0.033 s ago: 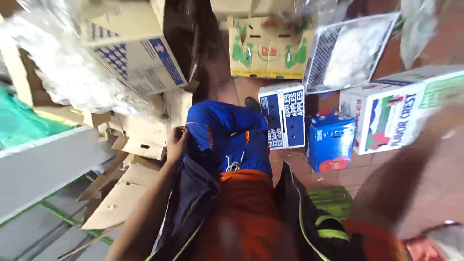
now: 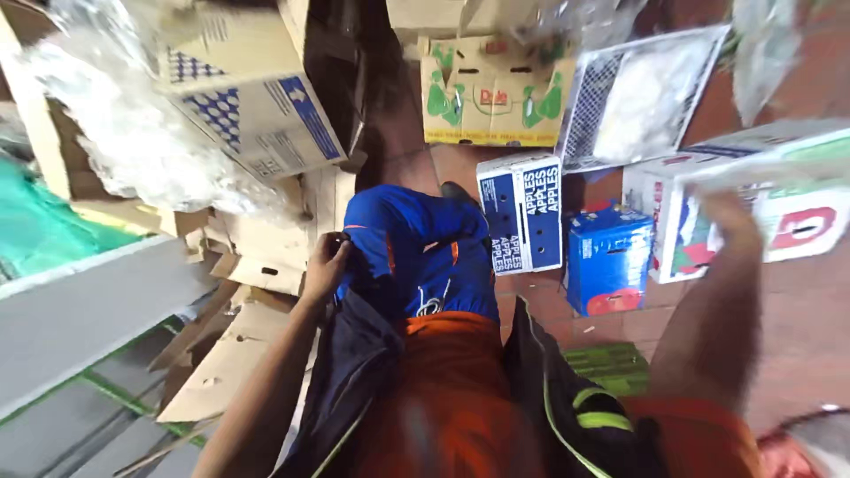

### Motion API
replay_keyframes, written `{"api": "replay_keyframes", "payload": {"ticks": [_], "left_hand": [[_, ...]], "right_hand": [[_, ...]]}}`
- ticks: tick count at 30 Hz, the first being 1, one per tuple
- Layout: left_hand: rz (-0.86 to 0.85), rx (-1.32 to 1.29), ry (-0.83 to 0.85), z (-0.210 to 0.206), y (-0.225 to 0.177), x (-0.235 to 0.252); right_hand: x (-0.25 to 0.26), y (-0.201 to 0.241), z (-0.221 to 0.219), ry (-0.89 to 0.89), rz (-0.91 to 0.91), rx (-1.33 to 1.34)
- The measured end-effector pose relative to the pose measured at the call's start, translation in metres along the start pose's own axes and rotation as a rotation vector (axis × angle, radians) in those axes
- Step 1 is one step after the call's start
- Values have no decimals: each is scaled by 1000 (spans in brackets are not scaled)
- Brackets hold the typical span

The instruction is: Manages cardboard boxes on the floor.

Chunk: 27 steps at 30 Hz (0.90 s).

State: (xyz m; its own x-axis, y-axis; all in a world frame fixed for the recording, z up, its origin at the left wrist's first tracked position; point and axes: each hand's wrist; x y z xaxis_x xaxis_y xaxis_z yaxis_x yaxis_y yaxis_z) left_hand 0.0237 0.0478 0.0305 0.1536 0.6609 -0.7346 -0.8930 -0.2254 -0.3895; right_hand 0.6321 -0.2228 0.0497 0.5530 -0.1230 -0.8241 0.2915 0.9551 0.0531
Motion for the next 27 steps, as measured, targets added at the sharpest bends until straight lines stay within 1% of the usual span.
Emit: {"api": "replay_keyframes", "payload": {"ticks": [1,2,3,4,5,7,8,9,11,12,13,14,15,16,18,19,20,21,22,23,24,26,27], "left_hand": [[-41,59,97,16,-6,-5],[-98,96,161,33,-8,-4],[-128,107,186,47,-6,-4],[-112,89,164,56,1,-13],[-67,58,109,63,10,-22],[74,39,16,69,25,-28],[140,44,30,70,32,-21],[193,49,98,68,41,-13],[238,103,333,61,62,-5],[196,168,466,60,66,4],[106,253,576,64,64,19],[-9,331,651,69,58,33],[-111,392,674,78,52,49],[-186,405,666,88,50,57],[-241,279,560,117,47,75],[-233,184,484,134,50,78],[-209,93,400,151,56,79],[-180,8,304,169,67,80],[-136,-60,228,186,81,78],[-87,-117,176,200,96,74],[-31,-154,150,210,113,66],[77,-180,121,224,143,53],[126,-201,88,226,155,50]], "right_hand": [[55,-24,-26,-21,122,56],[97,-42,-46,-94,237,183],[118,-51,-57,-187,311,357],[116,-55,-63,-283,328,515],[100,-53,-67,-356,310,636],[73,-57,-61,-445,338,742],[65,-59,-52,-484,387,764],[57,-59,-41,-530,436,773],[27,-51,-20,-609,499,819],[3,-38,-11,-571,533,849],[-16,-28,-8,-503,572,907],[-41,-9,-7,-487,573,935],[-60,13,-9,-502,564,915],[-74,20,-7,-524,556,836],[-83,21,1,-582,516,545],[-91,22,3,-643,444,343],[-102,26,3,-698,381,172],[-115,40,-6,-751,366,52],[-129,54,-18,-803,418,-33],[-141,71,-30,-841,522,-68],[-149,87,-42,-877,606,-101],[-155,122,-83,-922,636,-181],[-155,142,-113,-865,643,-188]]}}
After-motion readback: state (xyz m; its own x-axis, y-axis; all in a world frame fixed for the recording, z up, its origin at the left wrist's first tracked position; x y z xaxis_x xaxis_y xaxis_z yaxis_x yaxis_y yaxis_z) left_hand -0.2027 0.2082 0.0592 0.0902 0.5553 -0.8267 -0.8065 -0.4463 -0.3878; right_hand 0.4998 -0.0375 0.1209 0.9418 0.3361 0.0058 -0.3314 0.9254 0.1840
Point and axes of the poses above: each hand's wrist, its own x-axis towards the middle knuckle, its own z-axis out of the back of the hand, y = z × x, and after that the axes turned 8 degrees about x, right-handed
